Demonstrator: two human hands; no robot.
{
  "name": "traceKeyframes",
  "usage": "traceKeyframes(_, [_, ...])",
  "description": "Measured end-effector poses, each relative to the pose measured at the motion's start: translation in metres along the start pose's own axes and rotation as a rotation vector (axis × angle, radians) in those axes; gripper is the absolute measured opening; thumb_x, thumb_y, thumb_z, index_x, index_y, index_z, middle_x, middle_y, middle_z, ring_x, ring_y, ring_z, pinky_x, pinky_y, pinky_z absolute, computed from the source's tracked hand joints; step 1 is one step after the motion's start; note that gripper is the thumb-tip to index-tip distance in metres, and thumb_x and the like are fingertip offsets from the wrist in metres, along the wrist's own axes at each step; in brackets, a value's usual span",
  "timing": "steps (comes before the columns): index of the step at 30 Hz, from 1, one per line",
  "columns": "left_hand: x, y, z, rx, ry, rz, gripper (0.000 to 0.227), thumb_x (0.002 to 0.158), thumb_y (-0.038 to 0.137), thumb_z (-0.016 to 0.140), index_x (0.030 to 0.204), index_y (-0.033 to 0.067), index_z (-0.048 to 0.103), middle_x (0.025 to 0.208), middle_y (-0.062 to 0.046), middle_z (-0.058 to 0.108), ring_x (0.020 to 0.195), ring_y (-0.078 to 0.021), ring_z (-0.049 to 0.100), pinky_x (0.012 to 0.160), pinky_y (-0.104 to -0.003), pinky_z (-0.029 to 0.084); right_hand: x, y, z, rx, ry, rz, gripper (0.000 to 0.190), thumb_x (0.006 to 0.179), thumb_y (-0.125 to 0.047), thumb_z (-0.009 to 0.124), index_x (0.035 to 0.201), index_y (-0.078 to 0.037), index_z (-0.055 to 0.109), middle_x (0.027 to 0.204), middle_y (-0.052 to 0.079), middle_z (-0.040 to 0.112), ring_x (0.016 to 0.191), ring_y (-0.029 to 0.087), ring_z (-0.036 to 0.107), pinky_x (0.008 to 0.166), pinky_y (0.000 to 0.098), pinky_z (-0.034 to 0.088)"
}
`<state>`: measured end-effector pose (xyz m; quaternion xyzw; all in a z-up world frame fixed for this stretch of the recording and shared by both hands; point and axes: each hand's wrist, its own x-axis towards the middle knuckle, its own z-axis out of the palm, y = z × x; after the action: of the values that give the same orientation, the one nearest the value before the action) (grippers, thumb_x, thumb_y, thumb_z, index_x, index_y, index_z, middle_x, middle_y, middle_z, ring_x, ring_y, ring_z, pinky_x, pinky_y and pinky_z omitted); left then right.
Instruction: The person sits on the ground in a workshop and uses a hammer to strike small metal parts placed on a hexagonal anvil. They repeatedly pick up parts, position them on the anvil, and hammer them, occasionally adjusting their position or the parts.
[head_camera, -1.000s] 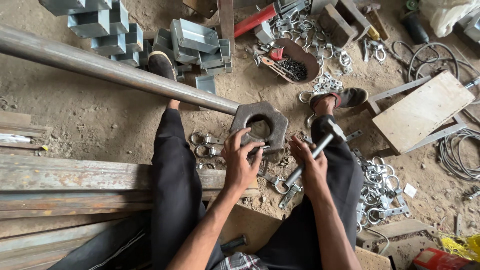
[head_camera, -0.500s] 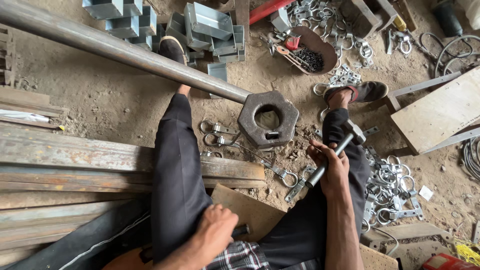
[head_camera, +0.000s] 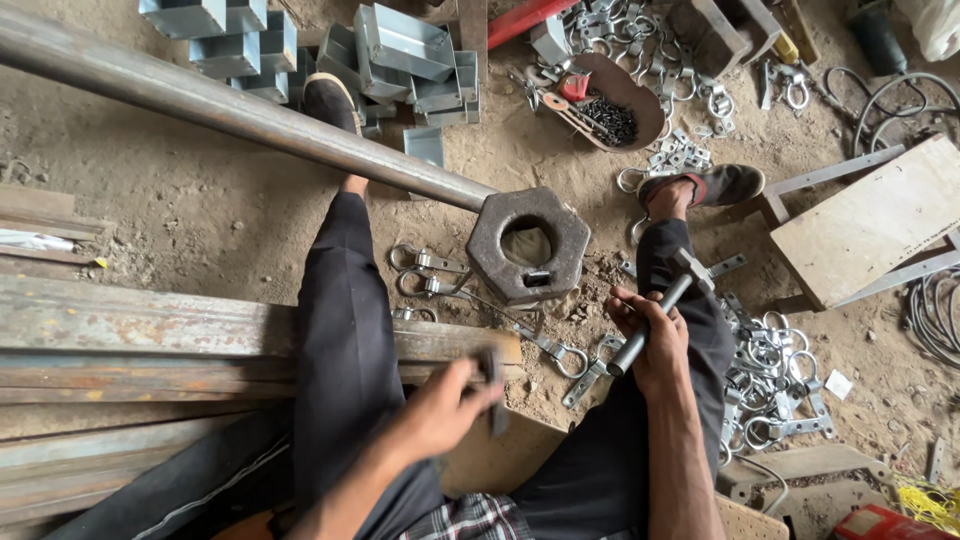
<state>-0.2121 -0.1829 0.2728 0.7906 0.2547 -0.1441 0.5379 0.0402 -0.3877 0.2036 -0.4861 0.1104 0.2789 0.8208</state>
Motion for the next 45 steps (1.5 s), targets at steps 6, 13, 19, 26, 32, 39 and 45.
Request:
traceKeyframes(6, [0.075,0.078,-0.042,-0.326,0.248,0.400,0.028,0.100,0.026,0.062,0.116,0.0034,0.056,0.100,-0.013,0.071,0.088,-0.0251,0.076,0.073,-0.041,0.066,0.001,0.003,-0.002,0.038,-0.013,-0.027,0.010,0.102,-0.001,0.056,0.094,-0.006,0.056,0.106,0.022,0.073,0.086,0.022,0.071,0.090,0.0412,0.063])
traceKeyframes(13, [0.134,0.098,-0.041,-0.235,0.393,0.626,0.027,0.097,0.024,0.071,0.112,0.0029,0.063,0.096,-0.010,0.071,0.084,-0.0205,0.077,0.074,-0.034,0.070,0.002,-0.003,0.002,0.053,0.039,-0.008,0.007,0.101,-0.008,0.060,0.096,-0.007,0.056,0.101,0.020,0.074,0.083,0.021,0.070,0.090,0.0411,0.062])
traceKeyframes(19, [0.135,0.091,-0.031,-0.005,0.352,0.598,0.030,0.092,0.026,0.077,0.113,0.0062,0.069,0.099,-0.007,0.077,0.090,-0.0183,0.078,0.082,-0.035,0.068,0.001,-0.003,0.001,0.068,0.035,-0.005,0.015,0.102,-0.009,0.061,0.092,-0.011,0.051,0.100,0.018,0.073,0.083,0.020,0.070,0.092,0.0406,0.063])
traceKeyframes(26, [0.137,0.092,-0.029,0.090,0.314,0.582,0.030,0.091,0.025,0.078,0.113,0.0067,0.069,0.103,-0.007,0.078,0.094,-0.0178,0.077,0.087,-0.038,0.065,0.002,-0.001,0.001,0.050,0.025,0.009,0.012,0.102,-0.009,0.060,0.094,-0.011,0.052,0.099,0.018,0.073,0.082,0.019,0.069,0.088,0.0377,0.062])
traceKeyframes(32, [0.140,0.097,-0.024,0.302,0.370,0.723,0.042,0.088,0.022,0.080,0.123,0.0021,0.068,0.112,-0.015,0.075,0.097,-0.0233,0.075,0.085,-0.037,0.065,0.001,-0.001,0.002,0.087,0.002,-0.010,0.012,0.103,-0.008,0.060,0.095,-0.011,0.052,0.099,0.018,0.073,0.083,0.019,0.069,0.086,0.0360,0.063])
traceKeyframes(39, [0.130,0.109,-0.005,0.543,0.246,0.737,0.031,0.100,0.015,0.071,0.129,0.0044,0.069,0.110,-0.013,0.075,0.081,-0.0183,0.076,0.058,-0.022,0.059,-0.007,-0.007,0.009,0.061,0.032,0.029,0.010,0.104,-0.013,0.058,0.095,-0.012,0.052,0.097,0.014,0.072,0.080,0.017,0.069,0.077,0.0329,0.064])
traceKeyframes(45, [0.124,0.111,-0.001,0.553,0.239,0.690,0.025,0.103,0.008,0.066,0.128,0.0085,0.071,0.105,-0.011,0.075,0.080,-0.0167,0.075,0.058,-0.022,0.059,-0.006,-0.004,0.003,0.058,0.039,0.010,0.009,0.107,-0.014,0.057,0.106,-0.015,0.049,0.094,0.007,0.068,0.059,0.004,0.049,0.048,0.0173,0.045])
